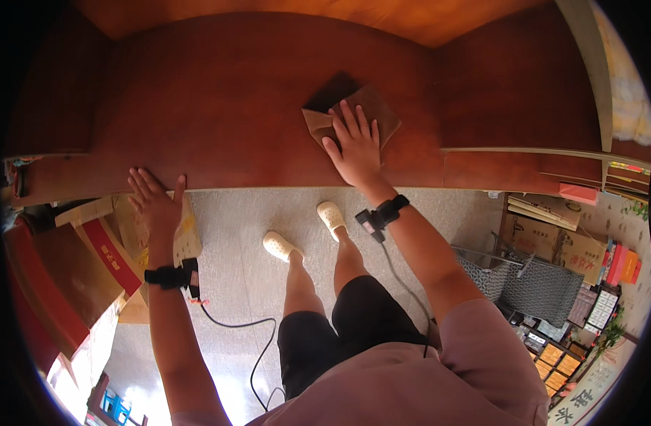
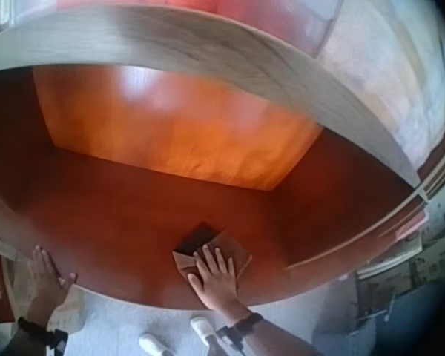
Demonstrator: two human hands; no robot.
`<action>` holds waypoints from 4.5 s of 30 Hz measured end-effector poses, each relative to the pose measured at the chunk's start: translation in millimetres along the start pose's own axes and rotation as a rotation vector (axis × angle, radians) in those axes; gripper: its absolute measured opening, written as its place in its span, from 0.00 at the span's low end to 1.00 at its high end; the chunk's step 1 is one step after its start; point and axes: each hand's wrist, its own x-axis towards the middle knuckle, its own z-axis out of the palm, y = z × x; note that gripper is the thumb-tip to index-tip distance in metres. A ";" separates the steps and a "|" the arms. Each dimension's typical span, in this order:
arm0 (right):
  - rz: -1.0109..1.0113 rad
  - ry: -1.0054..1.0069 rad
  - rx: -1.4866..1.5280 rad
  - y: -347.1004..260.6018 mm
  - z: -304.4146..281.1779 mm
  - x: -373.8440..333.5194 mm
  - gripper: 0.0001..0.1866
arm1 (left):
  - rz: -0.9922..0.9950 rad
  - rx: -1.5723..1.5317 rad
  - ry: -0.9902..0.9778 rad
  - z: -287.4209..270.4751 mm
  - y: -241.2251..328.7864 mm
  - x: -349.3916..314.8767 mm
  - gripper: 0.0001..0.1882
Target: The person wipes a wooden shelf using a cloth and then relocates several boxes from a freezer top and other shelves to organize them onto the shelving unit.
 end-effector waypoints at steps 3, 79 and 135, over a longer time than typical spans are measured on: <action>0.037 0.099 0.057 63.0 -8.6 31.6 0.35 | -0.014 0.077 -0.015 -11.2 6.2 2.3 0.51; -0.602 0.067 0.011 -314.6 28.3 75.2 0.35 | 0.272 -1.068 0.639 -287.6 -228.0 -80.6 0.35; -0.252 0.082 0.041 -107.2 2.5 188.4 0.30 | -0.376 -0.481 0.111 -27.2 -174.3 4.4 0.59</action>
